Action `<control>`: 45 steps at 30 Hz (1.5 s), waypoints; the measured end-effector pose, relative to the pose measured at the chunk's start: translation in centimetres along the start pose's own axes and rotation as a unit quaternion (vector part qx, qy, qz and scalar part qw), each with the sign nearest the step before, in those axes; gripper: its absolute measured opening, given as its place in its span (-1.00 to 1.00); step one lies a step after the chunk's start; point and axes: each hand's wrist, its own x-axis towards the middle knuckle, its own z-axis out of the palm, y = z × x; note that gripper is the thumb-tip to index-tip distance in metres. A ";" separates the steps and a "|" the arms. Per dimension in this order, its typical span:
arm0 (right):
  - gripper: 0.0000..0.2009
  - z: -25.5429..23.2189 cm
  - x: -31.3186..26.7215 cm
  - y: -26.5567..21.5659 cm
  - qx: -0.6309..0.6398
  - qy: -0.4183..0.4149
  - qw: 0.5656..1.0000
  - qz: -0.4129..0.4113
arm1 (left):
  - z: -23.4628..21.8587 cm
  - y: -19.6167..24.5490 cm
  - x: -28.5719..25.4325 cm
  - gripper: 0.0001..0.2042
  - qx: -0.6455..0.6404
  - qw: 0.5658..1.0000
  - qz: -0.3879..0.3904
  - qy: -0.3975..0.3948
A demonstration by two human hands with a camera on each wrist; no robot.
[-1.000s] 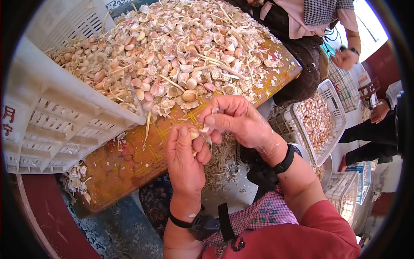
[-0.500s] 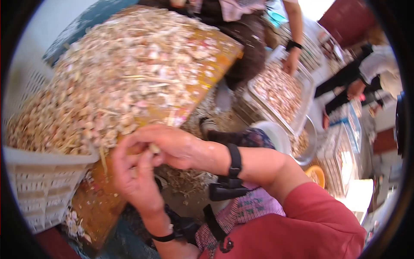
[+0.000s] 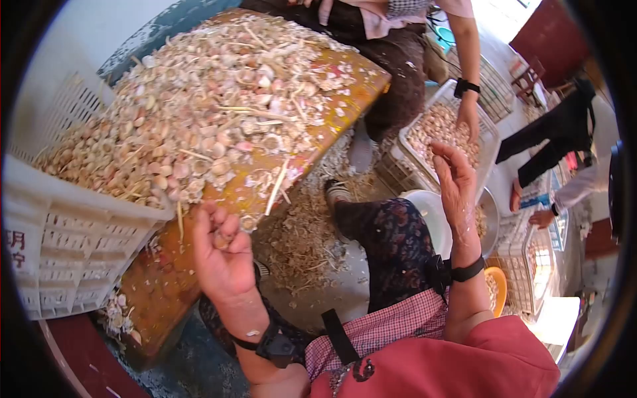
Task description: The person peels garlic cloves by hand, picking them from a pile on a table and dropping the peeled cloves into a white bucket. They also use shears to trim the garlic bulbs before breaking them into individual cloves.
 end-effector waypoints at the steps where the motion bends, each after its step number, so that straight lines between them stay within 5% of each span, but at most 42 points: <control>1: -0.76 2.2 1.1 -2.7 0.099 -0.014 0.995 0.003 | 0.9 -0.3 -0.2 -0.81 0.004 1.000 0.003 0.022; 3: -0.79 6.9 2.7 -6.5 0.086 -0.157 0.983 -0.033 | 1.3 -0.3 -0.4 -0.81 0.027 1.000 0.011 0.008; 5: -0.82 12.0 3.5 -9.6 0.044 -0.222 0.957 -0.182 | 2.4 -0.4 -0.4 -0.85 0.081 0.995 0.042 0.046; 7: -0.87 16.9 3.7 -11.2 -0.041 -0.262 0.939 -0.218 | 2.4 0.0 -0.4 -0.86 0.160 0.979 0.097 0.080; 11: -0.90 22.5 3.9 -10.0 -0.181 -0.199 0.910 -0.315 | 2.1 0.5 -0.3 -0.84 0.206 0.966 0.125 0.097; 15: -0.93 21.4 3.2 -10.8 -0.105 -0.204 0.914 -0.336 | 1.8 0.1 -0.4 -0.83 0.323 0.932 0.146 0.077; 17: -0.93 19.2 2.0 -12.8 -0.043 -0.306 0.889 -0.339 | 2.4 -0.6 -0.5 -0.83 0.372 0.912 0.152 0.076; 21: -0.91 18.1 0.2 -14.5 0.026 -0.348 0.867 -0.355 | 1.9 -1.6 -0.5 -0.79 0.339 0.920 0.190 0.051; 23: -0.87 17.8 0.6 -14.5 0.143 -0.407 0.851 -0.300 | 2.5 -1.3 -0.9 -0.78 0.346 0.917 0.189 0.056; 30: -0.85 17.6 1.4 -14.8 0.105 -0.415 0.832 -0.353 | 4.3 -0.6 -1.7 -0.83 0.346 0.923 0.147 0.087; 31: -0.85 17.7 2.2 -14.3 0.209 -0.456 0.829 -0.245 | 4.2 -0.3 -2.0 -0.83 0.345 0.923 0.146 0.089; 32: -0.86 18.1 3.0 -13.9 0.309 -0.486 0.806 -0.133 | 4.1 0.1 -2.4 -0.81 0.310 0.944 0.098 0.050; 33: -0.86 19.1 3.7 -13.2 0.308 -0.489 0.805 -0.134 | 4.2 0.4 -2.9 -0.79 0.274 0.960 0.053 0.012; 35: -0.88 21.6 4.7 -11.2 0.122 -0.341 0.924 -0.121 | 5.6 0.1 -4.9 -0.80 0.220 0.970 0.022 -0.104; 37: -0.90 23.1 5.0 -10.3 0.070 -0.310 0.930 -0.182 | 7.1 0.4 -5.7 -0.84 0.246 0.922 -0.008 -0.299; 38: -0.90 23.6 4.9 -10.0 0.017 -0.280 0.929 -0.241 | 7.2 -0.1 -6.9 -0.72 0.126 0.969 -0.077 -0.197; 40: -0.92 23.6 4.7 -10.4 -0.032 -0.263 0.926 -0.268 | 8.9 -1.3 -8.2 -0.60 -0.047 0.936 -0.126 -0.325; 43: -0.92 23.6 4.7 -10.4 -0.069 -0.225 0.917 -0.322 | 10.1 -2.1 -9.4 -0.64 -0.156 0.919 -0.143 -0.333; 45: -0.88 23.0 4.6 -10.0 -0.020 -0.273 0.932 -0.236 | 10.5 -1.9 -10.1 -0.67 -0.160 0.922 -0.148 -0.321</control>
